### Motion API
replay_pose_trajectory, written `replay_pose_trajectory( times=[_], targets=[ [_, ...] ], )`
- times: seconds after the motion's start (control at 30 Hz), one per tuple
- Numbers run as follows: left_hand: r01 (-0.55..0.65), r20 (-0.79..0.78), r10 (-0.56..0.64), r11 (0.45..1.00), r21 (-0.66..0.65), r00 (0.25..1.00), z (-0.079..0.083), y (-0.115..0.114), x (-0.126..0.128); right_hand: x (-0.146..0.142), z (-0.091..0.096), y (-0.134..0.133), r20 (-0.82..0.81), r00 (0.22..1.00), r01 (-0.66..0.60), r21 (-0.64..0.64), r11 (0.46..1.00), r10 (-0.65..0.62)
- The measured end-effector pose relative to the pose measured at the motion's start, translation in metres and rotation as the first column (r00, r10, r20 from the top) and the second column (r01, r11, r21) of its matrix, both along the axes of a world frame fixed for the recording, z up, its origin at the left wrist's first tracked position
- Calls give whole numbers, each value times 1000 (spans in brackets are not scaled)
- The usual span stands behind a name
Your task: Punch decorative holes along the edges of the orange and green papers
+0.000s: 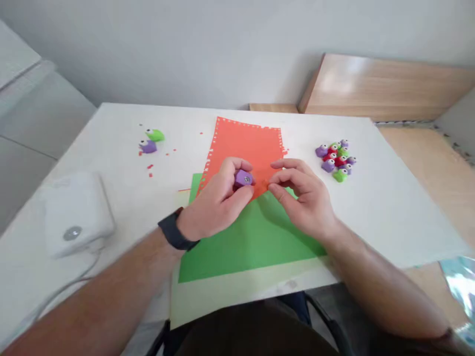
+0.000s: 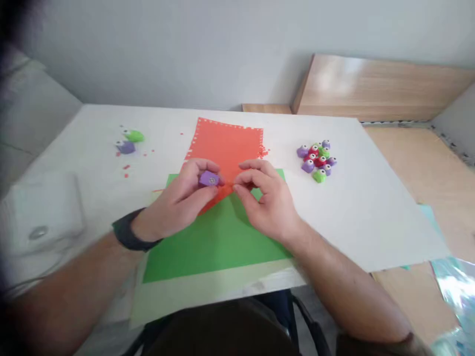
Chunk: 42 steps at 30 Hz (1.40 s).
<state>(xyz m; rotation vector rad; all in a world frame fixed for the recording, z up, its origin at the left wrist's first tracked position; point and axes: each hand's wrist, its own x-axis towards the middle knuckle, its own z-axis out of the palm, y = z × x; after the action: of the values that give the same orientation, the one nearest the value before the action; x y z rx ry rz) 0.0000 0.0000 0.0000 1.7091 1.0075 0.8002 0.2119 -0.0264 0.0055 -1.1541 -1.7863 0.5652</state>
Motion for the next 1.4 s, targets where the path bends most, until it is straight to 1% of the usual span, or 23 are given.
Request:
replay_pose_trajectory(
  times=[0.13,0.27,0.4,0.5,0.6,0.77,0.97,1.13,1.4],
  targets=[
    [29,-58,-27,999,34,998,3,-1,-1,0,2,-3,28,999,-31,-23,999,31],
    [91,-24,-91,996,11,996,4,0,-1,-1,3,-3,24,997,-76,-20,997,76],
    [111,24,-111,993,37,993,2,2,-3,-2,3,-3,18,994,-108,-32,994,109],
    [99,45,-102,992,74,994,-1,2,-4,-3,2,-2,38,994,-96,-41,994,98],
    [100,18,-102,989,106,995,-1,2,-4,-3,2,-2,56,995,-79,-49,996,82],
    [84,21,-86,992,97,996,1,1,-3,-3,2,-2,35,997,-68,-97,993,72],
    [99,51,-105,990,101,993,-1,1,-3,-4,-1,-1,-17,1000,-22,-176,984,20],
    [83,34,-88,988,132,996,1,1,-3,-3,1,0,14,1000,-19,-178,984,21],
    [77,-8,-77,978,196,997,2,0,-3,-4,4,0,21,1000,-9,-182,983,13]
  ],
)
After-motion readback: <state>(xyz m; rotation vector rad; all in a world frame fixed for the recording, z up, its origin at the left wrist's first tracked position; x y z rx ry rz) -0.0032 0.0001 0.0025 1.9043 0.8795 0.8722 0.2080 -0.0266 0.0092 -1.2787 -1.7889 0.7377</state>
